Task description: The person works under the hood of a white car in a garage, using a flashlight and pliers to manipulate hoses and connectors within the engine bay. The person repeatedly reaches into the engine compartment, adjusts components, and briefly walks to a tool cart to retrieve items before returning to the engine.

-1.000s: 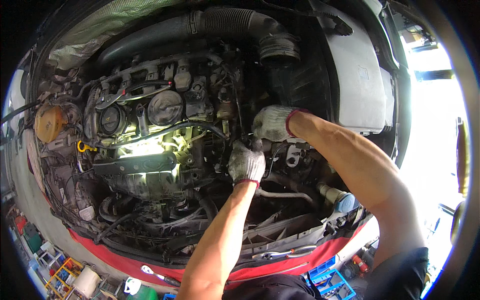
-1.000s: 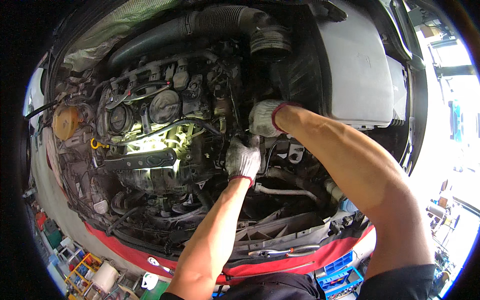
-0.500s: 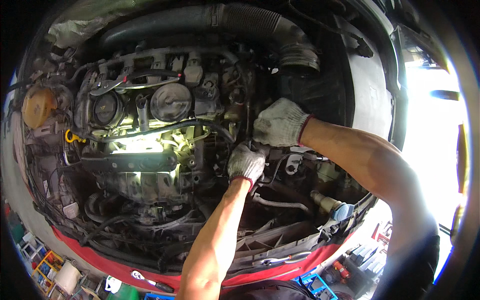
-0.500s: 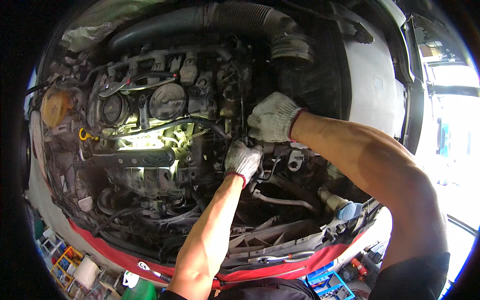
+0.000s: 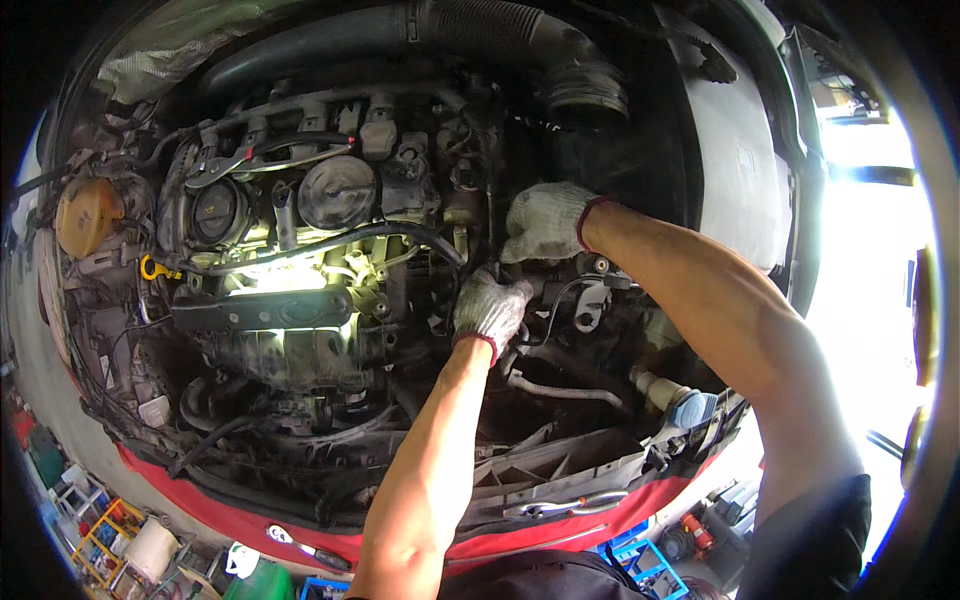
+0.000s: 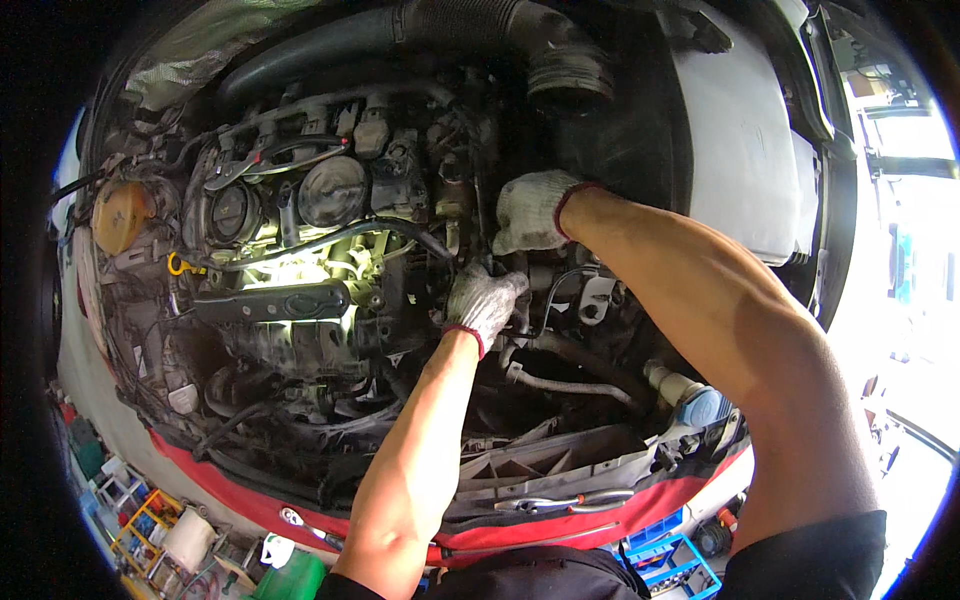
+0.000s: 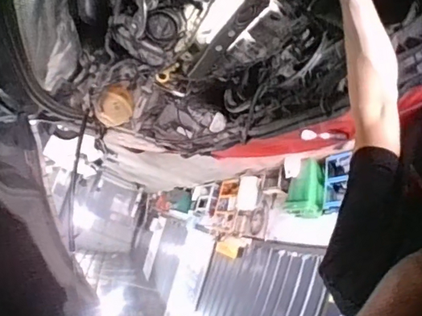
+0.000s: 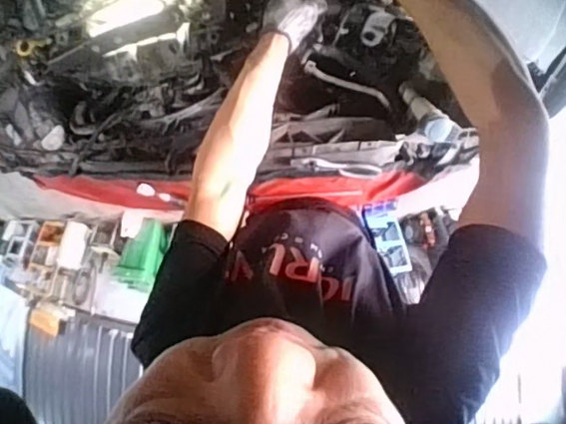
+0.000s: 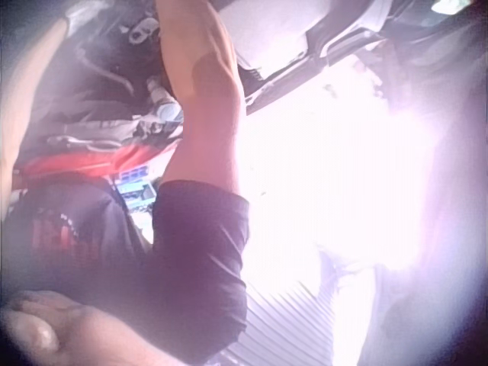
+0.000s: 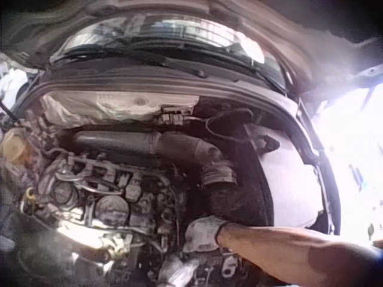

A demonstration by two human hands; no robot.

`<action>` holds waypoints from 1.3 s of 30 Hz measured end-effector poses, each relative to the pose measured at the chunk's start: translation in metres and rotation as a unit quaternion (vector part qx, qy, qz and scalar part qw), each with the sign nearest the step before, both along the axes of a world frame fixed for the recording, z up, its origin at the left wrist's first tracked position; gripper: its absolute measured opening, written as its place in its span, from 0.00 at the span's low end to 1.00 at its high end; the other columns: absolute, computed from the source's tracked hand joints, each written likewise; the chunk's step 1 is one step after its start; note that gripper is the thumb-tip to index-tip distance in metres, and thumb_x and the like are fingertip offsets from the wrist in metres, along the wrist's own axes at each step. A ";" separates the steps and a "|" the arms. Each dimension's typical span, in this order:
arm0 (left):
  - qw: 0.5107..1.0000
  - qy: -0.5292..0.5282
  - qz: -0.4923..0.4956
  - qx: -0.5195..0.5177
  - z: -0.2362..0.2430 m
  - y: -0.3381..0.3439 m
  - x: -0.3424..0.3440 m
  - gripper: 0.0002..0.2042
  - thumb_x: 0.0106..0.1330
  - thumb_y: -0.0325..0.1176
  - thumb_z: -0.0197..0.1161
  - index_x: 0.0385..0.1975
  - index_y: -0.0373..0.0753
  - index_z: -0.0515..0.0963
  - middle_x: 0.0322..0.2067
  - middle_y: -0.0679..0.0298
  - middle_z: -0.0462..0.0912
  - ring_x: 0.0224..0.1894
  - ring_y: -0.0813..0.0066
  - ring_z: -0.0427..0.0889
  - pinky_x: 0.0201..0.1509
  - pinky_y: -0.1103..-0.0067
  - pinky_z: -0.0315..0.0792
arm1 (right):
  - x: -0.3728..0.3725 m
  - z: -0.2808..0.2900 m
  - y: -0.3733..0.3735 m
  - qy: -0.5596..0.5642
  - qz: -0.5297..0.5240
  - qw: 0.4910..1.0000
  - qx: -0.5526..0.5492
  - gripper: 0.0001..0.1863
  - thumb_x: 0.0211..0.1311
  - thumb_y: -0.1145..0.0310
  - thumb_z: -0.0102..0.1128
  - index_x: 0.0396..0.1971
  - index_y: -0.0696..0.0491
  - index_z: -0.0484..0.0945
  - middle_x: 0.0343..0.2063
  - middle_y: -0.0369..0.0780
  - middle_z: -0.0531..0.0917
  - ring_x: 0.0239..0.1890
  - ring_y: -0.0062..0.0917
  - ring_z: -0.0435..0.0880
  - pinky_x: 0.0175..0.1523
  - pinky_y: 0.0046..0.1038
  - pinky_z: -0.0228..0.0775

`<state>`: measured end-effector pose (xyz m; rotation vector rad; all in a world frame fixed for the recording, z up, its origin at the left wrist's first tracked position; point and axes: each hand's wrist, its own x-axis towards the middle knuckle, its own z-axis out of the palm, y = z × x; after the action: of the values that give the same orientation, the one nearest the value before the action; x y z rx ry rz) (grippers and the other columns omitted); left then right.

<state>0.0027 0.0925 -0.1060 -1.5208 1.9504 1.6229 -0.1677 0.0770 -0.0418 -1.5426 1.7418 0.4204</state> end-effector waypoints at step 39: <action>0.948 0.211 0.161 0.177 -0.030 0.021 0.014 0.15 0.67 0.39 0.65 0.49 0.39 0.79 0.35 0.58 0.85 0.35 0.67 0.81 0.41 0.72 0.75 | -0.003 0.013 0.007 0.086 0.319 0.926 -0.184 0.08 0.60 0.65 0.57 0.36 0.47 0.82 0.27 0.38 0.84 0.33 0.36 0.85 0.37 0.37 0.78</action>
<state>0.0165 0.1137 -0.1360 -1.4891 1.5002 2.4558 -0.1706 0.0838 -0.0285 -2.4186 1.4593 0.5811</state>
